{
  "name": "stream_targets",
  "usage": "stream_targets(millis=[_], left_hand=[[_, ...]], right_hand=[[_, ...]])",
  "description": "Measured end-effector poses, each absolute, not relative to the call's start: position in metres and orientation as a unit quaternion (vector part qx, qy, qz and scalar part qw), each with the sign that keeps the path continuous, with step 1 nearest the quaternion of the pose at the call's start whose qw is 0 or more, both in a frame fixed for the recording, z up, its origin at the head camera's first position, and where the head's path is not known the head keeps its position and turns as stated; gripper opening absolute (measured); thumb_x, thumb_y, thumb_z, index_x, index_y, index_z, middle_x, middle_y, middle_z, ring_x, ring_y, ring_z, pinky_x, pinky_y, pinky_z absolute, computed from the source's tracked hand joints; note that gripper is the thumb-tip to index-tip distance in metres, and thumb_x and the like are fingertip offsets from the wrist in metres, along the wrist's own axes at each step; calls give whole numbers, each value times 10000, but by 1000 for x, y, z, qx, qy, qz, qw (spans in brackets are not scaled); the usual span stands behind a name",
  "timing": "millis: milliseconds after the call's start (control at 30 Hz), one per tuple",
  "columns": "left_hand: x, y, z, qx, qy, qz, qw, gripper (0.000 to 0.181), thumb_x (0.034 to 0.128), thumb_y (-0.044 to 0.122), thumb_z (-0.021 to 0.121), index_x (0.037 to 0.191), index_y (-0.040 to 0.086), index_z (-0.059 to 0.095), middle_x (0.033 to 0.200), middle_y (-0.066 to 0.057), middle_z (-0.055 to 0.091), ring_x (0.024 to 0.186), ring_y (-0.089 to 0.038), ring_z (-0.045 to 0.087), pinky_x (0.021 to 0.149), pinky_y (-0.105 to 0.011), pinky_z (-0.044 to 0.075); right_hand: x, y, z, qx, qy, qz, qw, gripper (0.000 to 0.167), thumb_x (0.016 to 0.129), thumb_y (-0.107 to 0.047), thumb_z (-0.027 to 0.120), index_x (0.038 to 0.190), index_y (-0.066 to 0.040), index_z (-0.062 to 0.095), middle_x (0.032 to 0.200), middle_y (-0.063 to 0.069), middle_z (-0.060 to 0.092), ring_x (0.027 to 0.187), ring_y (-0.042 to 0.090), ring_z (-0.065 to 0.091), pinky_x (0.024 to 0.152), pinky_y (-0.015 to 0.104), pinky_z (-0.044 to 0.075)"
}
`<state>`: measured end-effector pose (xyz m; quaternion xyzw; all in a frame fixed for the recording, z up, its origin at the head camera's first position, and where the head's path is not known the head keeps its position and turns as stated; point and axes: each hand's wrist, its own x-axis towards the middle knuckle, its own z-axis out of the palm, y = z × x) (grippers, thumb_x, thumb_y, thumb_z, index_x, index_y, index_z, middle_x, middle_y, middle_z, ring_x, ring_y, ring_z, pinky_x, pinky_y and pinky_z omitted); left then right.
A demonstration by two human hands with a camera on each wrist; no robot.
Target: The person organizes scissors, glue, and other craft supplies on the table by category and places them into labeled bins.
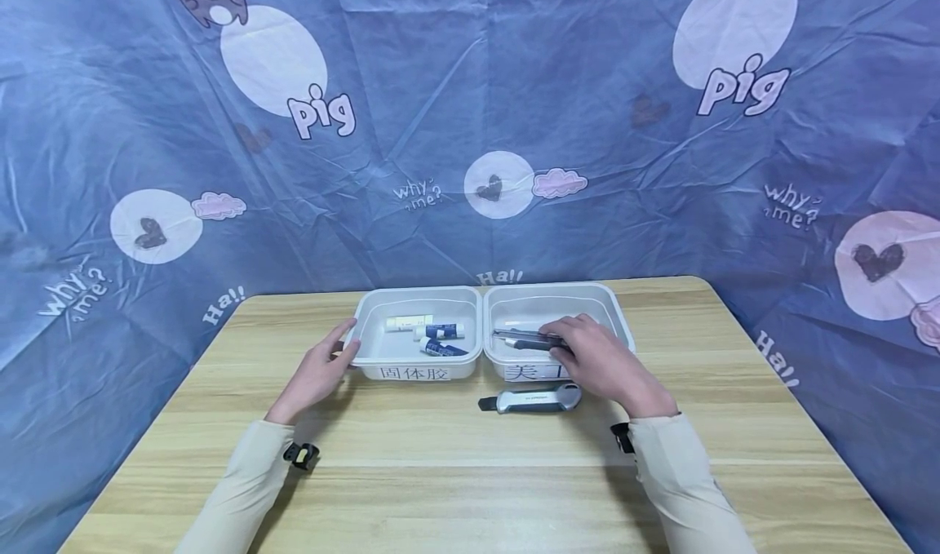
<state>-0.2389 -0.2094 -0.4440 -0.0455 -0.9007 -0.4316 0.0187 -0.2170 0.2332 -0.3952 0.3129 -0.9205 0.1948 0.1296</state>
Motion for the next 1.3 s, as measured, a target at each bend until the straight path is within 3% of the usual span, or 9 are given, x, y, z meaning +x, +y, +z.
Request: stream_targets(millis=[767, 1300], left_hand=[[-239, -209, -443, -41, -901, -431, 14, 560, 1080, 326, 510, 1586, 127, 377, 1234, -252, 677, 991, -284, 715, 752, -321, 564], [-240, -208, -445, -38, -902, -429, 23, 538, 1079, 318, 514, 1573, 136, 404, 1191, -241, 697, 938, -269, 729, 736, -321, 559]], right_hand=[[-239, 240, -400, 313, -921, 207, 103, 226, 888, 29, 719, 1113, 17, 727, 1051, 131, 753, 1006, 361, 685, 927, 557, 510], [-249, 242, -405, 295, -932, 201, 66, 219, 911, -10, 712, 1122, 45, 721, 1082, 167, 750, 1056, 411, 674, 976, 585, 488]])
